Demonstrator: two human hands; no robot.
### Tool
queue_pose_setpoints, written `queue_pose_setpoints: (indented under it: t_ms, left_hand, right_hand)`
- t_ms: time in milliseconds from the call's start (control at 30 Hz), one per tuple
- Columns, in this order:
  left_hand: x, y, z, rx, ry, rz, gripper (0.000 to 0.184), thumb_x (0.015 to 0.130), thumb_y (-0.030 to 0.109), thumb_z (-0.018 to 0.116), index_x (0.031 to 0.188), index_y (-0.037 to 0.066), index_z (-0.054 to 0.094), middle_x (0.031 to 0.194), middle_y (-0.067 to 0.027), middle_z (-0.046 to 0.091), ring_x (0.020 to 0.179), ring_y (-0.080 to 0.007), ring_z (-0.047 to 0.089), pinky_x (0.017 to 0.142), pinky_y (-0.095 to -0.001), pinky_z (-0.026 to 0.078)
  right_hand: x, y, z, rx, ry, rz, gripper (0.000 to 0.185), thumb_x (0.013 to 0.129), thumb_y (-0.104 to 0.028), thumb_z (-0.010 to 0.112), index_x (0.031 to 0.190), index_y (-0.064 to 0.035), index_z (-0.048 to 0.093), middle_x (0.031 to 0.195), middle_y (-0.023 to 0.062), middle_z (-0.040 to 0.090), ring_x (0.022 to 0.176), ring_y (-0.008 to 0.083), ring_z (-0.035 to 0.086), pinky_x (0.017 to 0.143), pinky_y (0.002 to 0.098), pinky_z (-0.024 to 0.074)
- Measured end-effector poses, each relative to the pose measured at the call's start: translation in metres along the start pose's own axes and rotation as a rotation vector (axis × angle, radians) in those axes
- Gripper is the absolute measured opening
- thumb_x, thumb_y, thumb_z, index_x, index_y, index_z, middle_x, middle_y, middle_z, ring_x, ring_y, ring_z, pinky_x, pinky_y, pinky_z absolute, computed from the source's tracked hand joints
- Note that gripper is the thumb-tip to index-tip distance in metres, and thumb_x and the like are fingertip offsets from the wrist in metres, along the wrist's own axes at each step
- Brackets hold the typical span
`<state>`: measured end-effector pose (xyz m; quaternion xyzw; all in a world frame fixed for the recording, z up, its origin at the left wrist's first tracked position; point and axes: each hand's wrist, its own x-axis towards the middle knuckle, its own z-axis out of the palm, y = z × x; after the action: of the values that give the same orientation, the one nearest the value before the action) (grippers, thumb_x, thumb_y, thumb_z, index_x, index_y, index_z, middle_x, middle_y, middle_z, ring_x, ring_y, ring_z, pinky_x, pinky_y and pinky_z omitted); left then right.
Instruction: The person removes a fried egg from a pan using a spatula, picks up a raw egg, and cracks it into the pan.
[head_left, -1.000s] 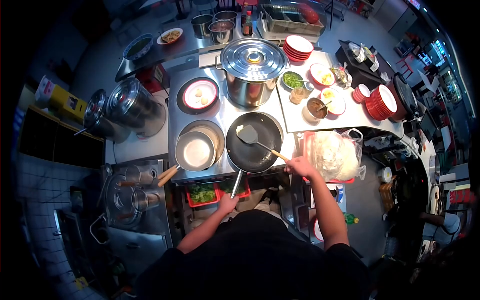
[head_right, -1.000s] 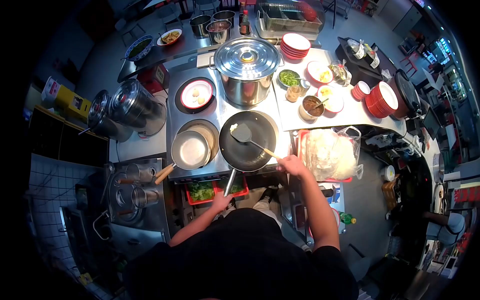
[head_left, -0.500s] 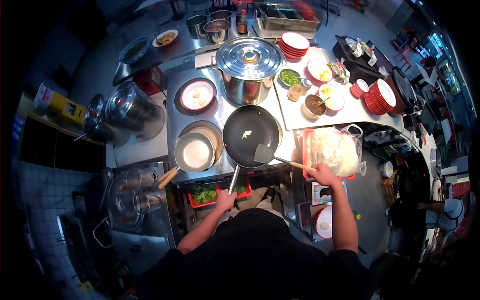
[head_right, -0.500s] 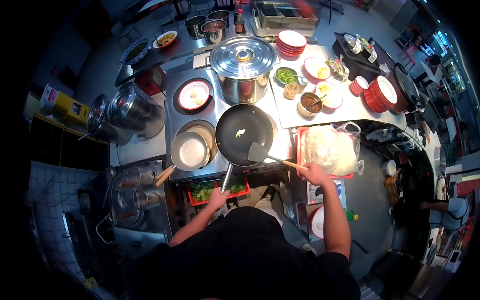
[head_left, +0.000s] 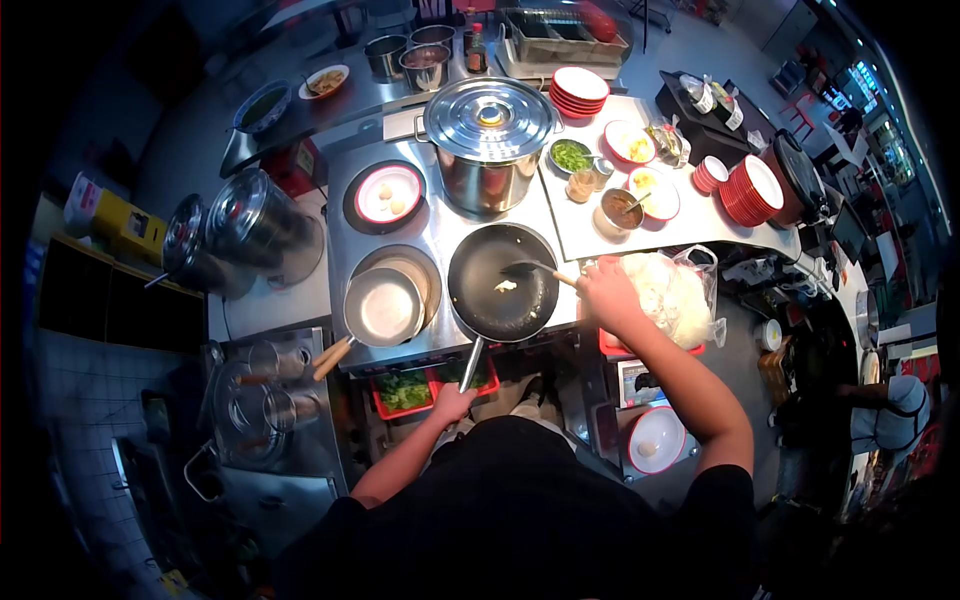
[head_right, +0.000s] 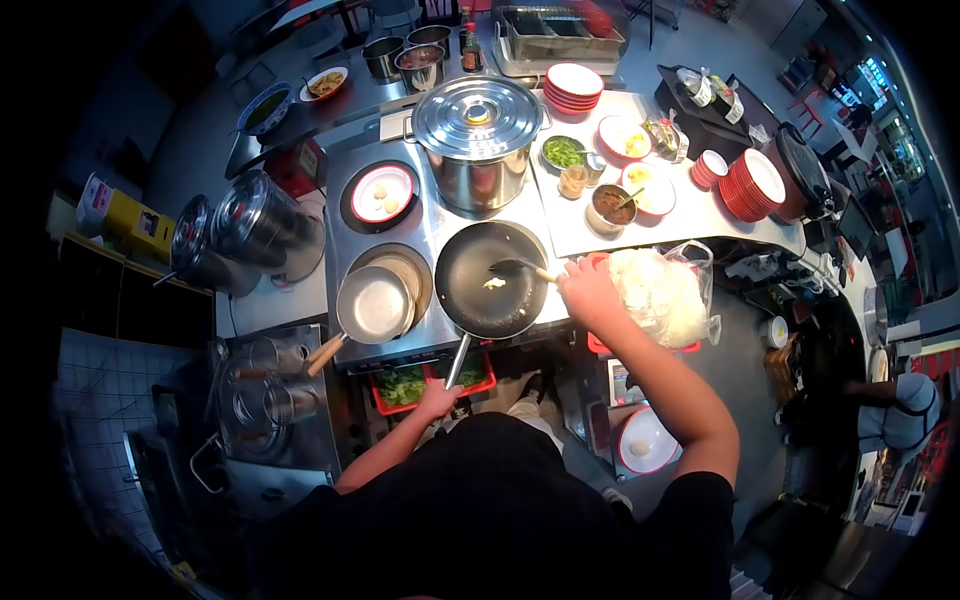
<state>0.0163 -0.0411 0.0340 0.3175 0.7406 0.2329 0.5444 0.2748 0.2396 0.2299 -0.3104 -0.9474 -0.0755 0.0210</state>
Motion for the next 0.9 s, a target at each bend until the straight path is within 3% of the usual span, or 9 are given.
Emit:
queue_pose_setpoints:
  t_ms: [333, 433, 533, 633, 667, 767, 833, 867, 900]
  left_hand:
    - [0.018, -0.017, 0.019, -0.265, -0.081, -0.073, 0.029, 0.089, 0.021, 0.064, 0.070, 0.002, 0.053, 0.054, -0.0061, 0.052, 0.036, -0.0153, 0.049, 0.034, -0.0327, 0.038]
    - [0.022, -0.021, 0.020, -0.258, -0.088, -0.058, 0.028, 0.089, 0.021, 0.064, 0.071, 0.002, 0.053, 0.054, -0.0061, 0.052, 0.036, -0.0152, 0.049, 0.035, -0.0320, 0.038]
    - [0.031, -0.028, 0.021, -0.245, -0.120, -0.055, 0.027, 0.089, 0.021, 0.064, 0.072, 0.003, 0.053, 0.055, -0.0055, 0.052, 0.037, -0.0146, 0.049, 0.035, -0.0313, 0.038]
    - [0.032, -0.027, 0.024, -0.336, -0.108, -0.042, 0.036, 0.087, 0.027, 0.065, 0.064, 0.001, 0.057, 0.052, -0.0071, 0.054, 0.037, -0.0176, 0.052, 0.038, -0.0335, 0.041]
    - [0.032, -0.026, 0.025, -0.344, -0.108, -0.045, 0.035, 0.087, 0.027, 0.065, 0.064, 0.001, 0.056, 0.052, -0.0069, 0.054, 0.037, -0.0174, 0.052, 0.038, -0.0336, 0.041]
    - [0.034, -0.027, 0.027, -0.358, -0.110, -0.052, 0.035, 0.086, 0.026, 0.065, 0.064, 0.001, 0.055, 0.052, -0.0066, 0.053, 0.038, -0.0173, 0.052, 0.038, -0.0341, 0.042]
    - [0.035, -0.028, 0.028, -0.351, -0.112, -0.049, 0.034, 0.087, 0.026, 0.064, 0.064, 0.001, 0.055, 0.053, -0.0070, 0.053, 0.038, -0.0176, 0.052, 0.039, -0.0345, 0.042]
    - [0.035, -0.027, 0.027, -0.353, -0.114, -0.049, 0.035, 0.087, 0.025, 0.063, 0.064, 0.001, 0.055, 0.053, -0.0071, 0.053, 0.038, -0.0178, 0.052, 0.039, -0.0345, 0.042]
    - [0.035, -0.027, 0.028, -0.357, -0.116, -0.051, 0.035, 0.087, 0.025, 0.063, 0.064, 0.001, 0.055, 0.053, -0.0072, 0.054, 0.038, -0.0181, 0.052, 0.039, -0.0345, 0.042]
  right_hand:
    - [-0.032, -0.026, -0.013, -0.040, -0.180, -0.212, 0.016, 0.085, -0.017, 0.057, 0.091, -0.0107, 0.070, 0.094, 0.0038, 0.060, 0.099, 0.0224, 0.056, 0.080, 0.0366, 0.0451]
    - [-0.025, -0.030, -0.017, 0.061, -0.202, -0.192, 0.015, 0.082, -0.017, 0.059, 0.091, -0.0114, 0.069, 0.095, 0.0039, 0.060, 0.096, 0.0231, 0.056, 0.084, 0.0376, 0.0452]
    - [-0.014, -0.035, -0.021, 0.197, -0.176, -0.176, 0.015, 0.085, -0.020, 0.061, 0.087, -0.0100, 0.071, 0.095, 0.0068, 0.064, 0.096, 0.0250, 0.058, 0.079, 0.0382, 0.0470]
    - [0.010, -0.033, -0.030, 0.302, -0.371, 0.030, 0.020, 0.087, -0.025, 0.063, 0.089, -0.0087, 0.073, 0.095, 0.0118, 0.067, 0.095, 0.0305, 0.060, 0.080, 0.0427, 0.0497]
    - [0.014, -0.025, -0.012, 0.408, -0.320, 0.182, 0.029, 0.086, -0.031, 0.065, 0.088, -0.0029, 0.073, 0.090, 0.0180, 0.070, 0.088, 0.0357, 0.064, 0.076, 0.0454, 0.0522]
    - [0.046, 0.008, -0.020, 0.584, -0.679, 0.365, 0.028, 0.084, -0.028, 0.066, 0.079, -0.0013, 0.072, 0.075, 0.0156, 0.068, 0.075, 0.0262, 0.065, 0.072, 0.0396, 0.0500]
    - [0.044, 0.045, 0.035, 0.606, -0.598, 0.420, 0.031, 0.084, -0.030, 0.063, 0.080, -0.0013, 0.075, 0.071, 0.0162, 0.068, 0.067, 0.0235, 0.063, 0.069, 0.0375, 0.0493]
    - [0.045, 0.061, 0.053, 0.723, -0.599, 0.469, 0.044, 0.066, -0.037, 0.076, 0.077, 0.0060, 0.072, 0.081, 0.0252, 0.070, 0.073, 0.0342, 0.068, 0.071, 0.0400, 0.0539]
    - [0.045, 0.066, 0.053, 0.721, -0.636, 0.494, 0.034, 0.066, -0.030, 0.076, 0.081, -0.0002, 0.075, 0.081, 0.0203, 0.071, 0.075, 0.0307, 0.069, 0.069, 0.0380, 0.0532]
